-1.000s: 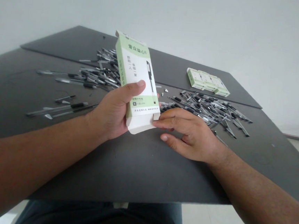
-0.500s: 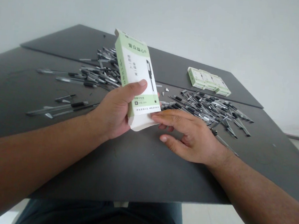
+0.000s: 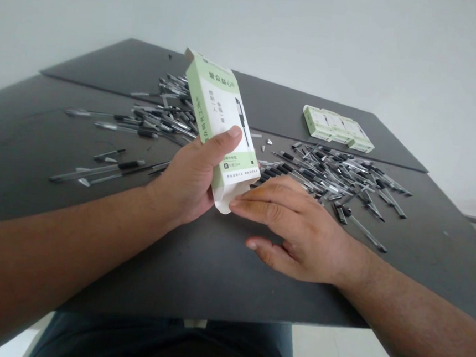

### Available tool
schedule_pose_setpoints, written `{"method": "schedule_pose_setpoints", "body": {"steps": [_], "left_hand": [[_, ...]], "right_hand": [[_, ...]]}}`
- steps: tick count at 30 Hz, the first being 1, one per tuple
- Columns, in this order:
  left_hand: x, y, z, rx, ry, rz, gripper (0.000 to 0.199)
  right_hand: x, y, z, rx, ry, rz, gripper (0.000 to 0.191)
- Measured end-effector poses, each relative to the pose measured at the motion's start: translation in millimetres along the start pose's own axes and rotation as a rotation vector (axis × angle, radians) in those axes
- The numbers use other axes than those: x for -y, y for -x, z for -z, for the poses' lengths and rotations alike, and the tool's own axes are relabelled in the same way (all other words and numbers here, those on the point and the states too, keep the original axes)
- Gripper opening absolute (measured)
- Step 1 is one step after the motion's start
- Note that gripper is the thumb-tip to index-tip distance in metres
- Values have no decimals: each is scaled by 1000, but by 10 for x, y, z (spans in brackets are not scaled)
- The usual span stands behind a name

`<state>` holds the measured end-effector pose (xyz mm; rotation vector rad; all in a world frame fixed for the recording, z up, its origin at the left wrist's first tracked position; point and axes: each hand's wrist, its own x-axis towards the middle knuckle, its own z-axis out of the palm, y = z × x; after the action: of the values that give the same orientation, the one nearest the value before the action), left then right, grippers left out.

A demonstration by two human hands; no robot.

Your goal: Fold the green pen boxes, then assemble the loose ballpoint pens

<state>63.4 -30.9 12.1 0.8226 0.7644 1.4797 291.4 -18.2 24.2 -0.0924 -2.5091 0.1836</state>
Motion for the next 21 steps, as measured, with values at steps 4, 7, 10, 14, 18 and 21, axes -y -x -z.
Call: {"method": "schedule_pose_setpoints", "body": {"steps": [4,7,10,14,18,21], "left_hand": [[-2,33,-59,-7,33,-53,48],[7,45,-94,-21,22,-76,41],[16,44,-101,-45,6,-61,36],[14,46,-87,-33,23,-29,37],[0,49,-73,2,33,11,32],[-16,53,-75,22,53,25,27]], "right_hand": [[40,24,-62,39,-2,-32,52],[67,35,-75,87,22,-72,59],[53,37,-65,105,24,-68,60],[8,45,-51,92,28,-69,61],[21,54,-42,99,29,-104,64],[50,57,-35,102,36,-121,66]]}}
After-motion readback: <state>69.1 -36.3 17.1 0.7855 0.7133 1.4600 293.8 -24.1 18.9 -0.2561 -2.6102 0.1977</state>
